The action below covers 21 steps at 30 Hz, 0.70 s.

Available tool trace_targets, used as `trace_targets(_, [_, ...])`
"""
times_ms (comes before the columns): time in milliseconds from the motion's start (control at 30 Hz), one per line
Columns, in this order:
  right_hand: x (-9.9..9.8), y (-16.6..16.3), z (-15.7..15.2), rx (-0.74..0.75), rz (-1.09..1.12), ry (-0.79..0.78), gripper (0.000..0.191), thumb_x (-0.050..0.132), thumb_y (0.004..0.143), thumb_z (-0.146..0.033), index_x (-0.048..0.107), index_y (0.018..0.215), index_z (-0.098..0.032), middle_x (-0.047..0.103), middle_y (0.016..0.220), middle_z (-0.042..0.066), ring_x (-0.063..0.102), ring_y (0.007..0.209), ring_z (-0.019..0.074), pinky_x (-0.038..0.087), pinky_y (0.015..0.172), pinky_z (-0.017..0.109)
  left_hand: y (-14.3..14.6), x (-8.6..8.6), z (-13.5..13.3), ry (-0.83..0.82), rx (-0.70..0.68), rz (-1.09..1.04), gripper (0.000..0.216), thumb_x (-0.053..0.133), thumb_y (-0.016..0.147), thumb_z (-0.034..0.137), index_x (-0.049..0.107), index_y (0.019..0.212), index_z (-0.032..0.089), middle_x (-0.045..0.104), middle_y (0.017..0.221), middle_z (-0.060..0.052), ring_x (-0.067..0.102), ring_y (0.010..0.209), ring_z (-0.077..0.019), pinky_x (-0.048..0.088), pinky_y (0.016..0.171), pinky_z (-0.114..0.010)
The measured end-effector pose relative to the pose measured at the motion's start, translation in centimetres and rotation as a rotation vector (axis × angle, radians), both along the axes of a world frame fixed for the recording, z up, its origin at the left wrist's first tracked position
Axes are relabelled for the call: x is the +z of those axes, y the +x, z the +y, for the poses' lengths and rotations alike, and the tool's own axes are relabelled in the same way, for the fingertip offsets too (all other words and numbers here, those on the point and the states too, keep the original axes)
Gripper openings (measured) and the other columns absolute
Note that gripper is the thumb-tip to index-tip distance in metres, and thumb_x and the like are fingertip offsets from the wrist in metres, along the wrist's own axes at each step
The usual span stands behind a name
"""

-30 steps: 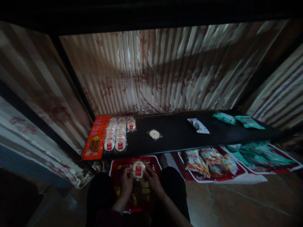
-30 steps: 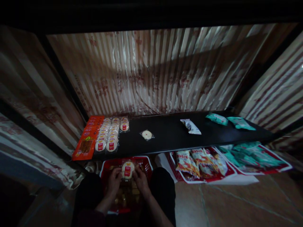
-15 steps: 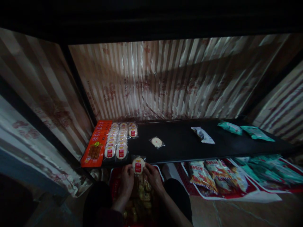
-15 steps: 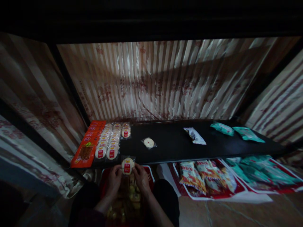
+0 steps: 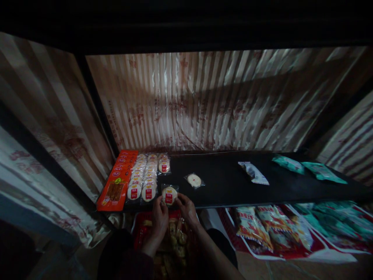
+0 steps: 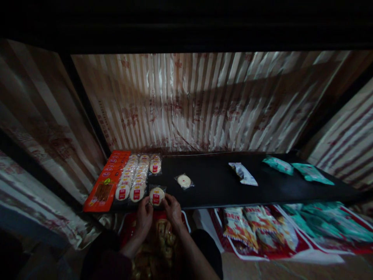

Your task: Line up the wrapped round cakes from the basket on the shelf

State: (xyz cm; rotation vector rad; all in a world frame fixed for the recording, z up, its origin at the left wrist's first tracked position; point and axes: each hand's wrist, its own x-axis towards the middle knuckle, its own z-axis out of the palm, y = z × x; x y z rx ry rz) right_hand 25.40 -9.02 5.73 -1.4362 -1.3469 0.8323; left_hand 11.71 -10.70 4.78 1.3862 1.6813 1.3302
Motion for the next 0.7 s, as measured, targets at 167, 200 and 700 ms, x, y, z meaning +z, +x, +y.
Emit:
trace_targets(167, [-0.2, 0.0, 1.7, -0.002, -0.046, -0.028, 0.039, 0.051, 0.076, -0.042, 0.070, 0.100, -0.017, 0.072, 0.099, 0.010, 0.066, 0.091, 0.0237, 0.051, 0.084, 0.034, 0.7, -1.1, 1.1, 0.026, -0.008, 0.005, 0.041, 0.043, 0.073, 0.012, 0.055, 0.112, 0.015, 0.060, 0.119, -0.013, 0.058, 0.111, -0.0210, 0.047, 0.095, -0.037])
trace_targets(200, [-0.3, 0.0, 2.0, -0.005, -0.060, -0.030, 0.038, 0.051, 0.076, -0.042, 0.071, 0.099, -0.017, 0.072, 0.099, 0.010, 0.066, 0.091, 0.0238, 0.051, 0.084, 0.034, 0.9, -1.3, 1.3, 0.024, -0.010, 0.013, 0.042, 0.043, 0.073, 0.012, 0.054, 0.113, 0.015, 0.059, 0.121, -0.013, 0.057, 0.113, -0.0211, 0.047, 0.097, -0.037])
trace_targets(700, [0.0, -0.2, 4.0, -0.057, -0.234, -0.019, 0.031, 0.051, 0.081, -0.036, 0.071, 0.100, -0.022, 0.071, 0.094, 0.006, 0.065, 0.090, 0.0197, 0.049, 0.081, 0.029, 2.3, -1.6, 1.8, -0.030, -0.071, 0.211, 0.056, 0.040, 0.074, 0.008, 0.046, 0.130, 0.008, 0.032, 0.149, -0.016, 0.030, 0.138, -0.0226, 0.025, 0.115, -0.037])
